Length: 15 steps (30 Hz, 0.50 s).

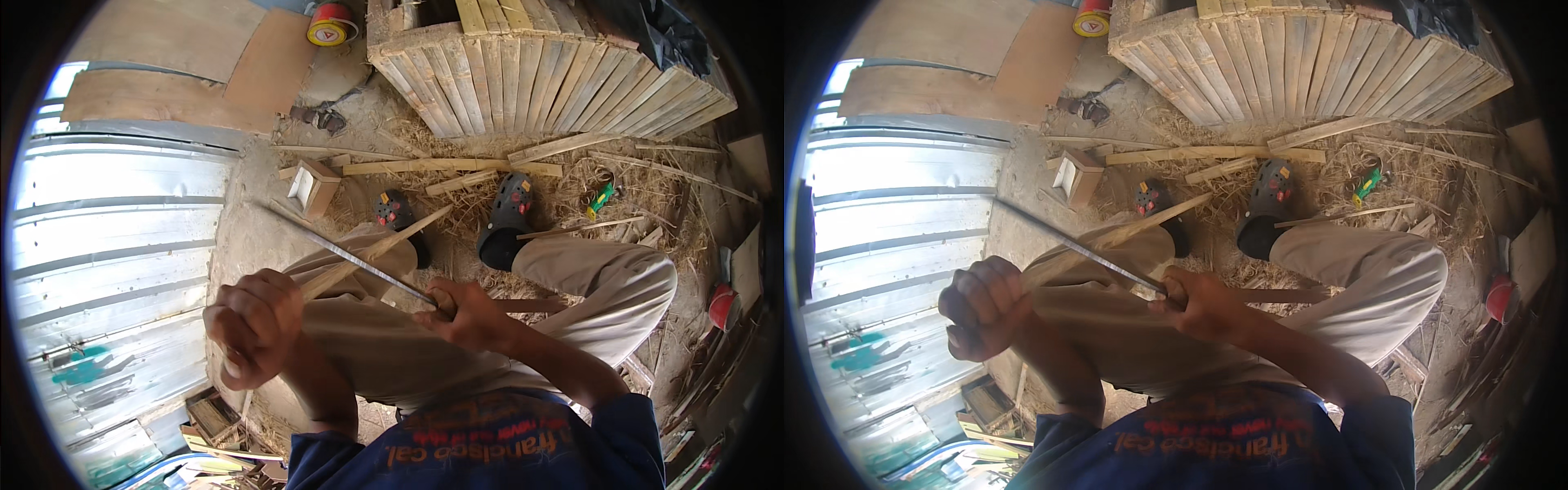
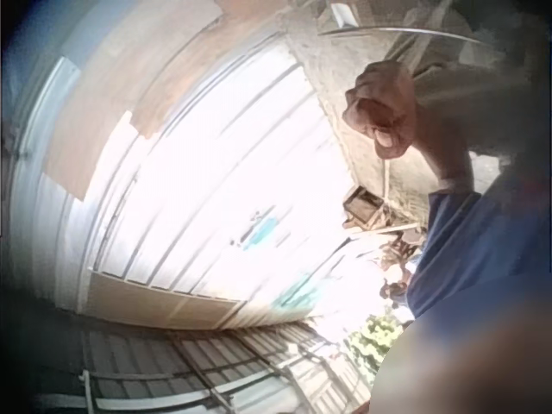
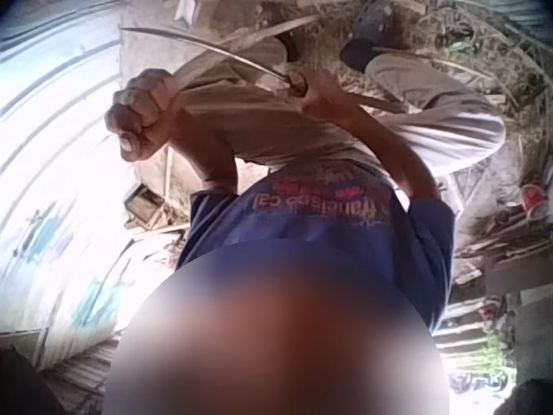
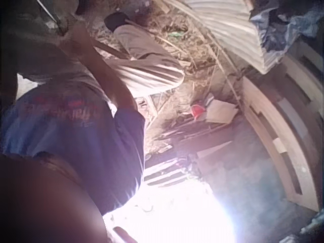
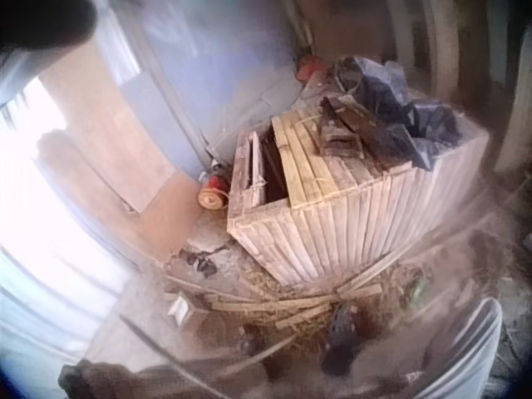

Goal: The person sits on the floor and uses a knife to shave and shape a long, thin piece of wood. They repeatedly scrape the blade along the wood's surface to remove thin layers and smooth the edges.

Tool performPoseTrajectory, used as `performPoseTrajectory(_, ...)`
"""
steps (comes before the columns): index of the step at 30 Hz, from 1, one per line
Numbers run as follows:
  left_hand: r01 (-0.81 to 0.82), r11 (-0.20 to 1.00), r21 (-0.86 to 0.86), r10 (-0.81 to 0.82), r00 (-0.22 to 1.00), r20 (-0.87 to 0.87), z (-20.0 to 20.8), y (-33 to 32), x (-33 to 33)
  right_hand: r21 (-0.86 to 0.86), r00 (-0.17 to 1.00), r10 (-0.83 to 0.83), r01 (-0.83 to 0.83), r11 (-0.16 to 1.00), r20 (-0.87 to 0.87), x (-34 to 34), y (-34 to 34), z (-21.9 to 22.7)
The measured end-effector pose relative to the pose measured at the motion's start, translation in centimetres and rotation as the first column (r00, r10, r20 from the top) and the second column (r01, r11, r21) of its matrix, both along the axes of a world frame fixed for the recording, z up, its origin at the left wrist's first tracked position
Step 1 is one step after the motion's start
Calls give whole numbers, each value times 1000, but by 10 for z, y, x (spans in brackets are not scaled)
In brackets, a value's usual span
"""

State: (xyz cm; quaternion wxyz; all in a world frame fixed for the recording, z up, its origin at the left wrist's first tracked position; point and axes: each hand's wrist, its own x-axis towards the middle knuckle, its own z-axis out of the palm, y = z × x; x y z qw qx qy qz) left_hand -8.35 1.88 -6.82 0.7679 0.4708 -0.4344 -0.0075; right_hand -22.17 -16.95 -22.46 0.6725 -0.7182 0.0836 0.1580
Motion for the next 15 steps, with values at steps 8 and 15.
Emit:
performPoseTrajectory(8, -334, 924, -187, 265, 910, -319, 2, -17, -5, -41, 987, 74, -81, 996, -144, -16, -5, -31)
performPoseTrajectory(15, -496, 853, -164, 411, 831, -375, 6, -22, -11, 0, 984, 19, -20, 1000, -175, -23, 2, -29)
